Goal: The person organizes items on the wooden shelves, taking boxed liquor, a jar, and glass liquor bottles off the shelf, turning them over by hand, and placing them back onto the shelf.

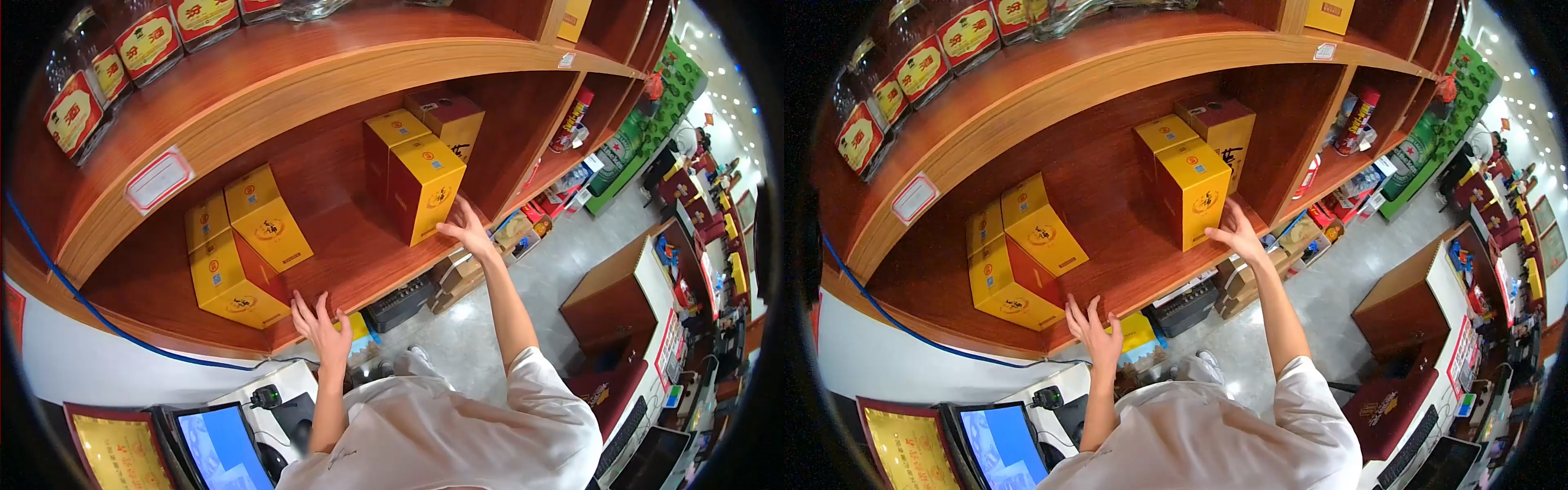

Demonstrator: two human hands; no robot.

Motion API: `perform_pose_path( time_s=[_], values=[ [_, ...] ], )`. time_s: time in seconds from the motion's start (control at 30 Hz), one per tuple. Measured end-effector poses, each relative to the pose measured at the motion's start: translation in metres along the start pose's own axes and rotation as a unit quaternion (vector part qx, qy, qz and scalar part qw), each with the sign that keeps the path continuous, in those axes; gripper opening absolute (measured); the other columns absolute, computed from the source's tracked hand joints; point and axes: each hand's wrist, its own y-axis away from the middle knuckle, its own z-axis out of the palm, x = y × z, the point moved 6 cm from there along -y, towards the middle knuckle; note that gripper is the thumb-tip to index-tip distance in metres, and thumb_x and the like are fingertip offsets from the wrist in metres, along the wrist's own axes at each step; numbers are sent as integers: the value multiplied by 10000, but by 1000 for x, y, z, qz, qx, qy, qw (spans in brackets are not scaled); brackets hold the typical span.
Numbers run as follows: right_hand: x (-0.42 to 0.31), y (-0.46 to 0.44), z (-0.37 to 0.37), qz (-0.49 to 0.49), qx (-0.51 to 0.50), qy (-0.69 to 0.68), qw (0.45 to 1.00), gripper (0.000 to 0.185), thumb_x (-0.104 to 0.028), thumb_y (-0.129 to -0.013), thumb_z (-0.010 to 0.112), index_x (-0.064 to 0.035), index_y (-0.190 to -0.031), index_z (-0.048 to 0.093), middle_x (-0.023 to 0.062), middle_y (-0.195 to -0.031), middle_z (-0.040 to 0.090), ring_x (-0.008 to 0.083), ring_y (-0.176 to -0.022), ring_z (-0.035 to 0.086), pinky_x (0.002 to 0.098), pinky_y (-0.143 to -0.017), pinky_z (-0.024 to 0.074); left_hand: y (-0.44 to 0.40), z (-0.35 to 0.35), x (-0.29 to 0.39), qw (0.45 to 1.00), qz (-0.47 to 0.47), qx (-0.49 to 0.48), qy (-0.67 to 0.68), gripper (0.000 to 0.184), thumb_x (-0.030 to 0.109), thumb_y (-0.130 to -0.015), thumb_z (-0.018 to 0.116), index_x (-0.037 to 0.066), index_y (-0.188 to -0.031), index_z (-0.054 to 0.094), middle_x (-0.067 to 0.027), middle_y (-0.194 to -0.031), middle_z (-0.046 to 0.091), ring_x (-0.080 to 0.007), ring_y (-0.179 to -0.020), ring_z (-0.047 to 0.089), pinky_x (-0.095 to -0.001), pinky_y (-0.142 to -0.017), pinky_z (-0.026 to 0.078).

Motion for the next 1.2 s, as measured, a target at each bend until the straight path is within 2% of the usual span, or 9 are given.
perform_pose_path(
  time_s=[0.1, 0.33, 0.5, 0.73, 0.93, 1.0, 1.03, 1.1, 1.2],
  values=[
    [10, -13, 17, 31, -102, -46, 993, 1038, -212, -815, 852, 19, -1581, 190, 152, -1549, 405, 256, -1425, 409, 389, -1197, 316, 3, 3, -3, 1000, -9, -9, 3, 426, 171, -870, 643, 97, -1286, 596, -264, -1602, 282, -481, -1454, 246, -603, -1168, 223],
    [17, -30, 9, 71, -167, -80, 980, 1070, -244, -782, 877, 8, -1575, 204, 155, -1524, 439, 260, -1410, 421, 398, -1190, 327, 3, 2, -3, 999, -21, -21, 15, 438, 179, -823, 700, 112, -1248, 617, -214, -1570, 361, -445, -1452, 277, -577, -1180, 217],
    [28, -29, 14, 49, -85, -51, 994, 754, -123, -840, 841, 17, -1436, 400, 135, -1331, 613, 227, -1228, 584, 362, -1053, 471, -3, 1, 3, 999, -11, -39, 17, 438, 203, -809, 715, 120, -1229, 623, -185, -1502, 454, -404, -1435, 334, -560, -1183, 199],
    [28, -19, 27, -4, -100, -18, 995, 762, -159, -866, 821, 34, -1457, 381, 159, -1330, 615, 228, -1217, 592, 362, -1043, 476, -3, 2, 2, 998, -10, -49, 28, 432, 214, -804, 725, 115, -1215, 633, -139, -1417, 549, -361, -1397, 413, -549, -1180, 195],
    [14, 3, 82, -44, -159, 35, 986, 797, -191, -867, 808, 31, -1490, 364, 186, -1371, 580, 262, -1263, 556, 381, -1069, 445, -4, -6, 7, 994, -53, -50, 82, 457, 231, -859, 728, 86, -1280, 624, -132, -1363, 607, -339, -1366, 471, -518, -1190, 230],
    [9, 11, 109, -67, -180, 56, 980, 806, -192, -873, 785, 20, -1510, 340, 238, -1445, 495, 332, -1343, 496, 425, -1120, 396, -3, -3, 4, 988, -75, -50, 124, 480, 249, -862, 730, 83, -1297, 612, -144, -1358, 609, -349, -1355, 480, -543, -1196, 224],
    [2, 16, 121, -74, -180, 79, 978, 816, -190, -868, 788, 19, -1514, 336, 253, -1454, 480, 362, -1359, 477, 435, -1134, 380, -1, -7, 12, 990, -66, -44, 119, 469, 244, -897, 722, 56, -1311, 607, -161, -1348, 616, -352, -1326, 514, -512, -1172, 309],
    [-17, 23, 147, -111, -215, 109, 964, 858, -213, -873, 777, 46, -1532, 293, 295, -1501, 415, 432, -1406, 407, 457, -1170, 333, 5, -13, 19, 973, -130, -56, 184, 468, 224, -905, 721, 38, -1319, 603, -175, -1339, 620, -348, -1304, 538, -471, -1146, 358],
    [6, 31, 183, -213, -203, 192, 936, 899, -244, -896, 748, 80, -1549, 223, 321, -1535, 355, 456, -1430, 361, 469, -1182, 312, 15, -20, 19, 955, -181, -56, 228, 493, 195, -918, 722, 8, -1352, 583, -191, -1339, 621, -323, -1270, 578, -398, -1087, 438]
  ],
)
